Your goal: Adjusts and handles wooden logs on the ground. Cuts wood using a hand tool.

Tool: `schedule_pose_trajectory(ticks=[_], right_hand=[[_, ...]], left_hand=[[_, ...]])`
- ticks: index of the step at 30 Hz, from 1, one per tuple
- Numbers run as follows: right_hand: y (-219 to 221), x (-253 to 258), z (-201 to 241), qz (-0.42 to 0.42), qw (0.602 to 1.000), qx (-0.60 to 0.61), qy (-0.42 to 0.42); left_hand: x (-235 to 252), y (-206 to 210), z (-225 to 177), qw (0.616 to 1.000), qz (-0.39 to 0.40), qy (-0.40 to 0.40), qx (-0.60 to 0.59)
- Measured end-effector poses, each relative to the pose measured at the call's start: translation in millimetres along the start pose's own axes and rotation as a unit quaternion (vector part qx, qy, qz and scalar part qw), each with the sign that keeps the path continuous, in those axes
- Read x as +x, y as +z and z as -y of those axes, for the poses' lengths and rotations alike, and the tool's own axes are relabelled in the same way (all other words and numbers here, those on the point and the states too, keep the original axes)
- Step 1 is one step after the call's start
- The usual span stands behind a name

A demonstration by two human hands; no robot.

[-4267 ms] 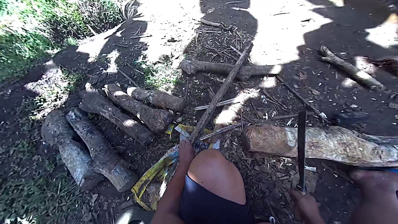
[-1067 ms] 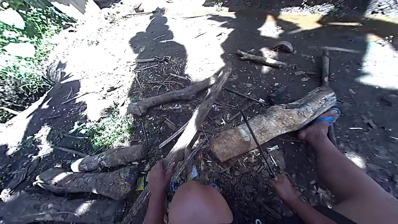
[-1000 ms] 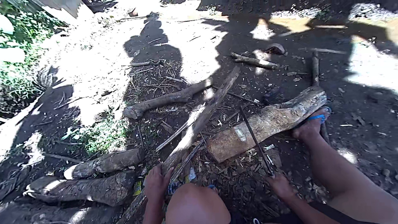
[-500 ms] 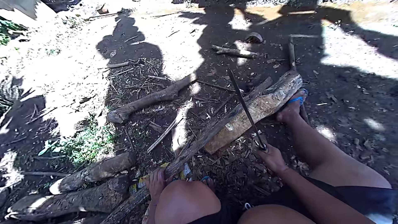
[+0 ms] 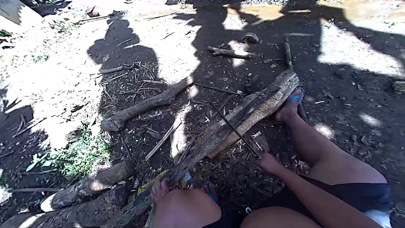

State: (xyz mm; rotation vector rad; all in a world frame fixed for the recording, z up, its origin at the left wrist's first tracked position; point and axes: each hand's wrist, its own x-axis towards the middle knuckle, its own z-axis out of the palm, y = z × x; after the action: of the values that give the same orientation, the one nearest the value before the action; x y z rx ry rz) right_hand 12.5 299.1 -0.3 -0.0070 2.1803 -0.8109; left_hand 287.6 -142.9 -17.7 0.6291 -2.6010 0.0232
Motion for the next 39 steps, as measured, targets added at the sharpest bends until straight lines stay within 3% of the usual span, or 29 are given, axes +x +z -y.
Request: schedule_pose_trajectory(ticks=[3, 6, 11, 15, 19, 22, 28, 33, 39], right_hand=[[1, -6, -7, 0.002, 1.000, -0.016, 0.013], [-1, -9, -1, 0.005, 0.998, -0.057, 0.016], [1, -7, 0, -0.003, 0.997, -0.071, 0.007], [1, -8, 4, 0.001, 0.998, -0.070, 0.005], [1, -9, 7, 0.010, 0.997, -0.076, 0.006], [-1, -12, 10, 0.013, 0.997, -0.075, 0.007], [1, -9, 6, 0.019, 0.998, -0.055, -0.001], [6, -6, -1, 0.012, 0.999, -0.046, -0.013], [10, -17, 7, -0.007, 0.998, -0.030, -0.049]], left_hand=[[-3, 10, -5, 0.999, -0.018, -0.021, 0.020], [-1, 10, -16, 0.998, 0.031, -0.042, 0.017], [14, -8, -31, 0.971, 0.208, -0.117, 0.022], [19, -5, -21, 0.952, 0.283, -0.108, 0.046], [44, -5, -19, 0.899, 0.413, -0.119, 0.081], [78, -18, -40, 0.873, 0.470, -0.126, 0.036], [94, 18, -58, 0.873, 0.472, -0.065, -0.105], [99, 26, -70, 0.859, 0.504, -0.070, -0.062], [103, -14, -58, 0.925, 0.373, -0.065, 0.025]])
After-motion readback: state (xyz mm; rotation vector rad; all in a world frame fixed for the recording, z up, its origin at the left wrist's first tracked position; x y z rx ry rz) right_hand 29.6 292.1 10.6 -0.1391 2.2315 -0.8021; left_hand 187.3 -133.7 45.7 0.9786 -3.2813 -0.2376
